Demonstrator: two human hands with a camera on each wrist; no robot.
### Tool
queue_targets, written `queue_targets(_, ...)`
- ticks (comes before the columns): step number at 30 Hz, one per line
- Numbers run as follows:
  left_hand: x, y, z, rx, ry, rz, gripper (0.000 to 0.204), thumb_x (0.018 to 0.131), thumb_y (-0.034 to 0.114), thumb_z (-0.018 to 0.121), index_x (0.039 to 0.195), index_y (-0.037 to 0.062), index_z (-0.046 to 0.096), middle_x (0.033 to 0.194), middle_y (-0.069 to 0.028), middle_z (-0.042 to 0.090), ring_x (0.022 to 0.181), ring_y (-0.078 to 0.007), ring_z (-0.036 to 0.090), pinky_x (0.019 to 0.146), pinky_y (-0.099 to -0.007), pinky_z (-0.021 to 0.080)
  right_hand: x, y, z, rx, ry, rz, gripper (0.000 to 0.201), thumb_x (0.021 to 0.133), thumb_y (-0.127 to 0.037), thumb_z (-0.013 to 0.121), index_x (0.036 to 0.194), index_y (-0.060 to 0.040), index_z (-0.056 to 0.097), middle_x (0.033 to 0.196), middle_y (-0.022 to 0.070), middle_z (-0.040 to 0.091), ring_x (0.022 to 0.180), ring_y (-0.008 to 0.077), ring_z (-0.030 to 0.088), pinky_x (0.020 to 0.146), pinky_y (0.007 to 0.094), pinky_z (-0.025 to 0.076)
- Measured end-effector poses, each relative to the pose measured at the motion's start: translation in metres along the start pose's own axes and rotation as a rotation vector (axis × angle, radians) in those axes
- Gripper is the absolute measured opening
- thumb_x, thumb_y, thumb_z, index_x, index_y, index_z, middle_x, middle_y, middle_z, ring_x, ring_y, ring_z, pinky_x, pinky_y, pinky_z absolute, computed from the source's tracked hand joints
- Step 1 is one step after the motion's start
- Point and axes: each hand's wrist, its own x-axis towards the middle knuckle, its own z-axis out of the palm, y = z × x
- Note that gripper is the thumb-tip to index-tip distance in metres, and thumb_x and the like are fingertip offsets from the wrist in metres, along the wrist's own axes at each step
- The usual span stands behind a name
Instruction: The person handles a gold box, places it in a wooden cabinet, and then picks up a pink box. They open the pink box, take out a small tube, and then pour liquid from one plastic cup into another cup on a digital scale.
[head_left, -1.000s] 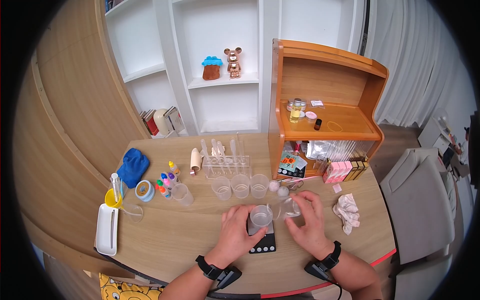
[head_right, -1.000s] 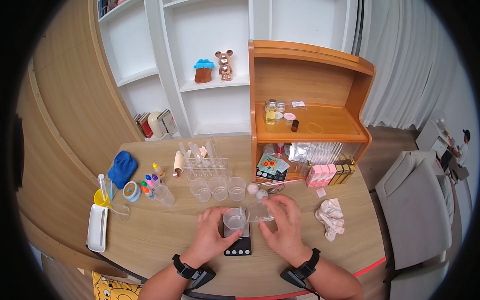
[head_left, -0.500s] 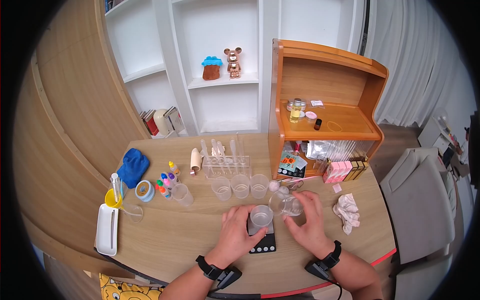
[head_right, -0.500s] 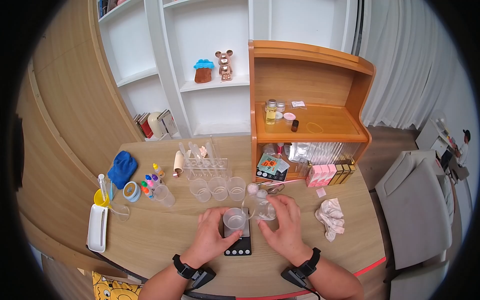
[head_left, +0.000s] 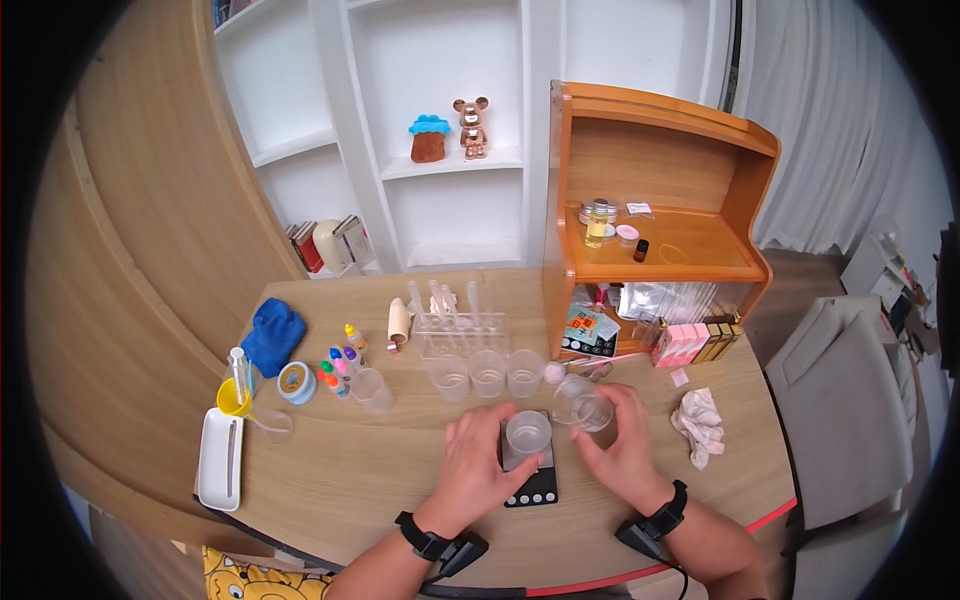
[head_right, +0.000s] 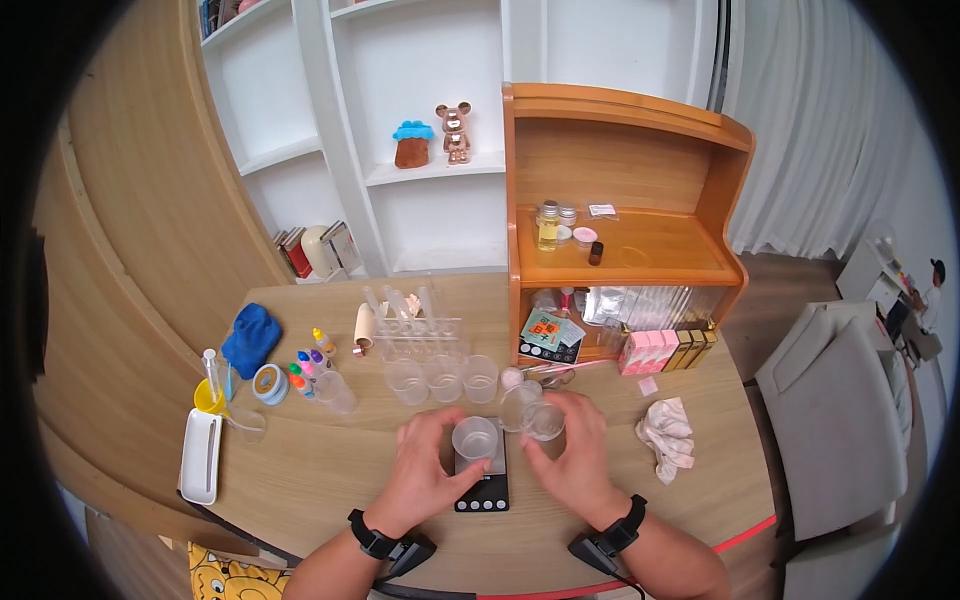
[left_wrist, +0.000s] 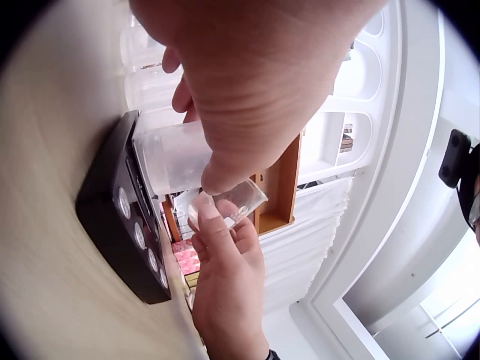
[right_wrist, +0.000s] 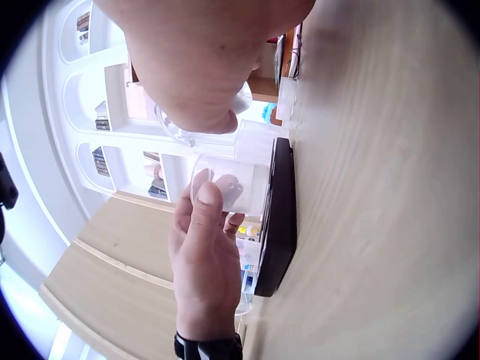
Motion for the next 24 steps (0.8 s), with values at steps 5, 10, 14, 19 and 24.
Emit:
queue_targets(5,0.006,-0.004,-0.024,0.140,0.019,0.062,0.069,0.078,0.025,0.092,0.138,0.0095,0.062,0.123,-0.0095,0.068,0.123,-0.0319,0.059,0.111,-0.0482,0.036,-0.006,0.017,0.006,-0.024,-0.059,0.154,0.063,0.081,-0.016,0.086,0.136,-0.0041,0.058,0.128,0.0198,0.065,0.123,0.0408,0.060,0.108,0.0514,0.044)
queue_targets(10,0.014,-0.022,-0.068,0.271,0.365,0.076,0.064,0.075,0.020,0.086,0.136,0.0119,0.065,0.118,-0.0086,0.067,0.120,-0.0320,0.057,0.112,-0.0507,0.031,-0.006,0.023,0.006,-0.036,-0.065,0.167,0.061,0.082,-0.018,0.085,0.135,-0.0033,0.058,0.126,0.0202,0.066,0.122,0.0413,0.060,0.108,0.0521,0.043)
queue_targets(14,0.016,-0.040,-0.084,0.382,0.425,-0.027,0.065,0.075,0.019,0.085,0.137,0.0121,0.066,0.121,-0.0085,0.067,0.126,-0.0318,0.055,0.117,-0.0514,0.028,-0.006,0.021,0.006,-0.055,-0.069,0.151,0.060,0.083,-0.019,0.084,0.134,-0.0025,0.058,0.127,0.0194,0.066,0.123,0.0417,0.059,0.109,0.0520,0.043)
queue_targets(19,0.020,-0.048,-0.084,0.488,0.351,-0.160,0.062,0.075,0.019,0.088,0.133,0.0112,0.069,0.129,-0.0094,0.067,0.138,-0.0326,0.050,0.122,-0.0543,0.023,-0.006,0.021,0.006,-0.063,-0.085,0.168,0.061,0.082,-0.019,0.084,0.135,-0.0028,0.058,0.128,0.0188,0.066,0.125,0.0408,0.057,0.111,0.0517,0.041)
queue_targets(24,0.024,-0.061,-0.076,0.614,0.317,-0.157,0.060,0.074,0.022,0.091,0.130,0.0101,0.071,0.132,-0.0094,0.066,0.141,-0.0338,0.048,0.124,-0.0585,0.022,-0.005,0.019,0.002,-0.106,-0.123,0.174,0.061,0.082,-0.019,0.084,0.135,-0.0033,0.058,0.129,0.0185,0.065,0.127,0.0403,0.056,0.112,0.0517,0.040)
